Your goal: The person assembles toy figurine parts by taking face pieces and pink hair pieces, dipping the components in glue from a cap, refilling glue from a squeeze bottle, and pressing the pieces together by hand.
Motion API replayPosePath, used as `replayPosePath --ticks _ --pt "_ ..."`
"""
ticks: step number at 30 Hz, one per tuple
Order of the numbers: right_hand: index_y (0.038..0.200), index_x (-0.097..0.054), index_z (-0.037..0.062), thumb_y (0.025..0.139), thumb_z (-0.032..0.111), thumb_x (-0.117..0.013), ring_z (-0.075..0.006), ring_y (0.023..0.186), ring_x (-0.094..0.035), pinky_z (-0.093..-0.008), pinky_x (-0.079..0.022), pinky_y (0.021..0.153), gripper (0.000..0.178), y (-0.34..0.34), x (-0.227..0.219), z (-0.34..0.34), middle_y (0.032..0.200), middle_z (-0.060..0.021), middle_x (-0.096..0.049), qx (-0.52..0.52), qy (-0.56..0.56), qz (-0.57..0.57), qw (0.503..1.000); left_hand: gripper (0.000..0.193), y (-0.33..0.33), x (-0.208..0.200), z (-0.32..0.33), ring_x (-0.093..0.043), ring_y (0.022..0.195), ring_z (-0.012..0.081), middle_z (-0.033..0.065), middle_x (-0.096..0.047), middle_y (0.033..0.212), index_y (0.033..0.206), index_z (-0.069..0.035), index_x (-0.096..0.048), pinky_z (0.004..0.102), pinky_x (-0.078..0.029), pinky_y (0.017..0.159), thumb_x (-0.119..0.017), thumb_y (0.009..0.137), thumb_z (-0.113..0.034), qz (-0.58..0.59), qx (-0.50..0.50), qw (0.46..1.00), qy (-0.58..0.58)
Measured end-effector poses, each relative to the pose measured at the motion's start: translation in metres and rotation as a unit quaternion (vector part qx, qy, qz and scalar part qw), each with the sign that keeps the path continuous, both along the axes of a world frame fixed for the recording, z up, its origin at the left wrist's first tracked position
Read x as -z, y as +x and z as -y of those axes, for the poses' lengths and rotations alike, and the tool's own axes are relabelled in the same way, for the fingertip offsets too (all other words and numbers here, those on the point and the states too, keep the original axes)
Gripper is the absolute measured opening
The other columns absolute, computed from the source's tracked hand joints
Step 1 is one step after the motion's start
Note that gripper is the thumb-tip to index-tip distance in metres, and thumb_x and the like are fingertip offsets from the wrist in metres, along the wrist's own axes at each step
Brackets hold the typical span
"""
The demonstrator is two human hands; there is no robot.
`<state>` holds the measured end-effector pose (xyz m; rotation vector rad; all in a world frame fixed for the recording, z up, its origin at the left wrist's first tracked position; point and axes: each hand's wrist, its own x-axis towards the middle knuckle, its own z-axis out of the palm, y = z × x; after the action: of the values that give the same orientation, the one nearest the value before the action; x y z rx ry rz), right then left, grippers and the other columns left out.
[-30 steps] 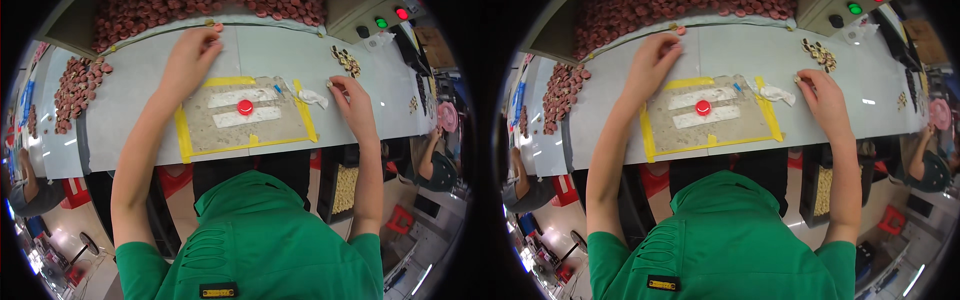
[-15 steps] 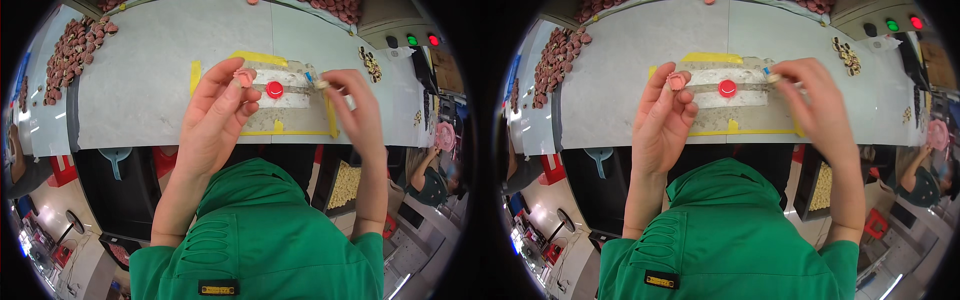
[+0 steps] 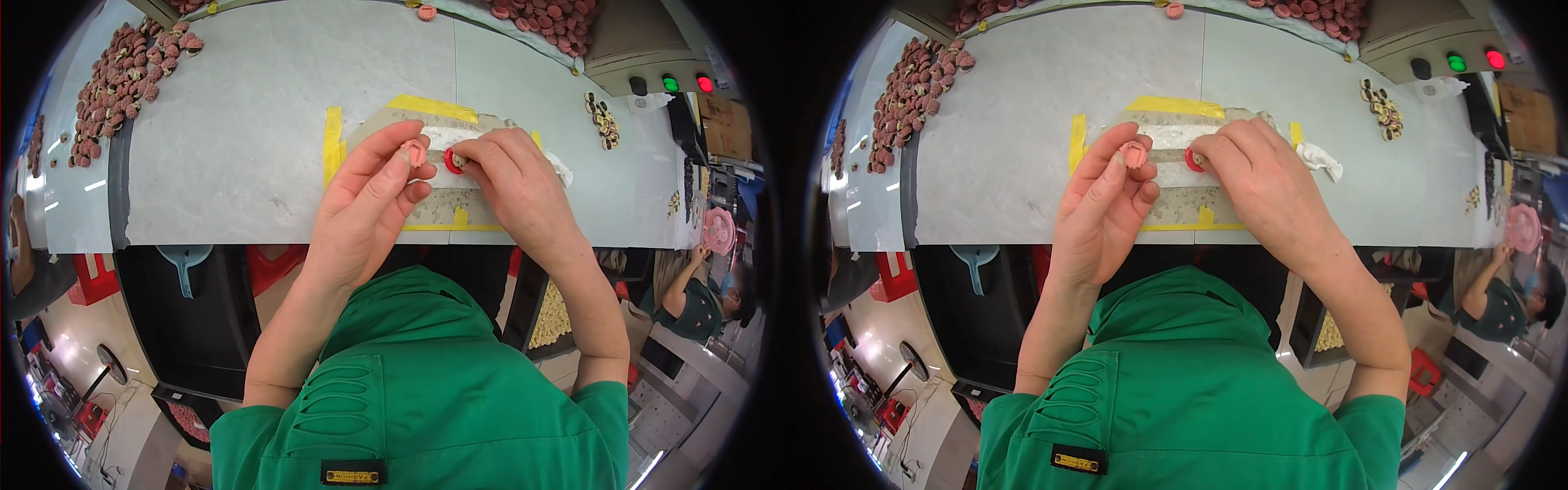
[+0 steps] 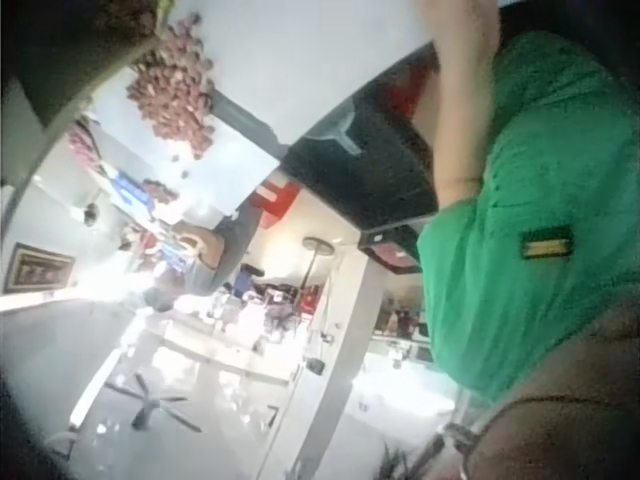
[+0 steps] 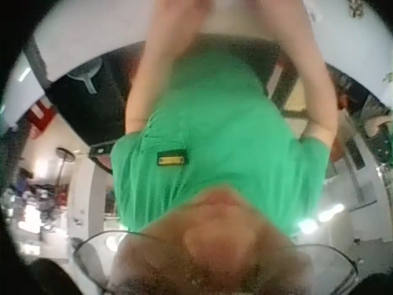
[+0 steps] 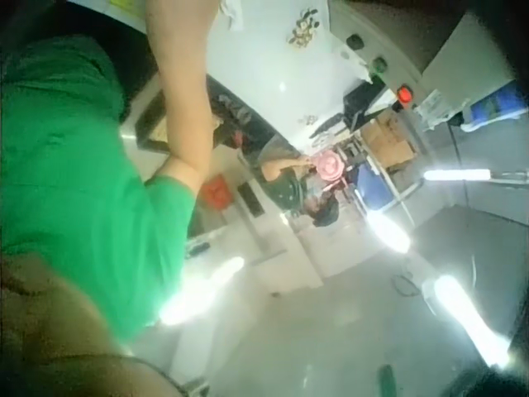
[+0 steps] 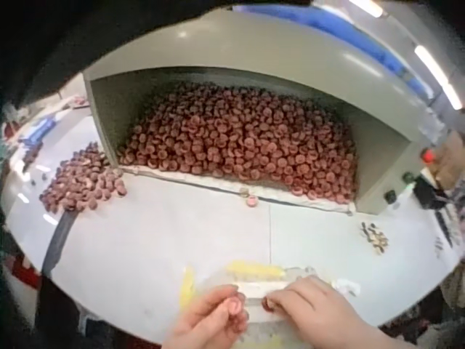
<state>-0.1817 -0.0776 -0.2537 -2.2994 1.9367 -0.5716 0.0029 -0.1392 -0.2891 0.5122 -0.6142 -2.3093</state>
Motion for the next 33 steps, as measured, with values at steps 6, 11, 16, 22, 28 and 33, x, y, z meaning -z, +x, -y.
replayPosePath --ticks 6,11,16,22,28,33 --pt "0.096 -0.059 0.0055 0.077 0.004 -0.063 -0.0268 0.083 -0.056 -0.0355 -0.048 0.074 0.020 0.002 -0.002 0.002 0.087 -0.0075 -0.057 0.015 -0.007 0.015 1.000 0.035 0.003 0.005 0.002 -0.055 0.100 0.0108 0.0056 -0.052 0.119 0.131 -0.007 -0.046 0.0267 -0.046 0.088 -0.049 0.098 -0.019 -0.042 0.018 0.999 -0.004" --pt "0.099 -0.060 0.0043 0.081 0.006 -0.063 -0.0260 0.083 -0.056 -0.0341 -0.047 0.073 0.018 -0.001 -0.003 0.000 0.088 -0.0084 -0.057 0.031 0.020 0.080 0.996 0.034 0.001 -0.001 0.000 -0.055 0.100 0.0114 0.0061 -0.053 0.120 0.131 -0.008 -0.046 0.0270 -0.047 0.087 -0.048 0.099 -0.019 -0.010 0.014 1.000 0.002" --pt "0.104 -0.060 0.0028 0.087 0.005 -0.060 -0.0201 0.083 -0.057 -0.0300 -0.047 0.074 0.017 0.000 -0.010 -0.006 0.088 -0.0074 -0.058 0.082 0.086 0.245 0.962 0.034 0.003 0.005 0.002 -0.056 0.101 0.0122 0.0058 -0.055 0.118 0.131 -0.007 -0.045 0.0270 -0.046 0.088 -0.047 0.099 -0.018 -0.043 0.047 0.998 0.004" --pt "0.106 -0.060 0.0030 0.090 0.003 -0.054 -0.0121 0.082 -0.057 -0.0257 -0.046 0.076 0.016 0.013 -0.020 -0.011 0.092 -0.0046 -0.057 0.113 0.058 0.529 0.839 0.033 0.001 0.000 0.000 -0.056 0.102 0.0120 0.0050 -0.057 0.115 0.129 -0.006 -0.048 0.0272 -0.047 0.088 -0.050 0.098 -0.015 -0.013 0.036 0.999 0.010" --pt "0.105 -0.060 0.0024 0.089 0.004 -0.058 -0.0192 0.085 -0.059 -0.0293 -0.049 0.073 0.016 0.017 -0.021 -0.001 0.097 -0.0085 -0.059 0.011 0.026 0.315 0.949 0.030 -0.001 -0.002 0.000 -0.054 0.104 0.0117 0.0051 -0.059 0.113 0.124 -0.004 -0.051 0.0273 -0.044 0.089 -0.052 0.097 -0.015 -0.012 0.043 0.999 -0.012" --pt "0.104 -0.059 0.0024 0.089 0.004 -0.058 -0.0211 0.086 -0.059 -0.0300 -0.049 0.073 0.016 0.026 -0.019 -0.006 0.098 -0.0095 -0.059 0.026 -0.006 0.309 0.951 0.027 -0.007 0.000 -0.006 -0.055 0.103 0.0120 0.0061 -0.058 0.112 0.121 -0.001 -0.053 0.0269 -0.045 0.090 -0.054 0.095 -0.009 0.033 0.006 0.996 -0.079"
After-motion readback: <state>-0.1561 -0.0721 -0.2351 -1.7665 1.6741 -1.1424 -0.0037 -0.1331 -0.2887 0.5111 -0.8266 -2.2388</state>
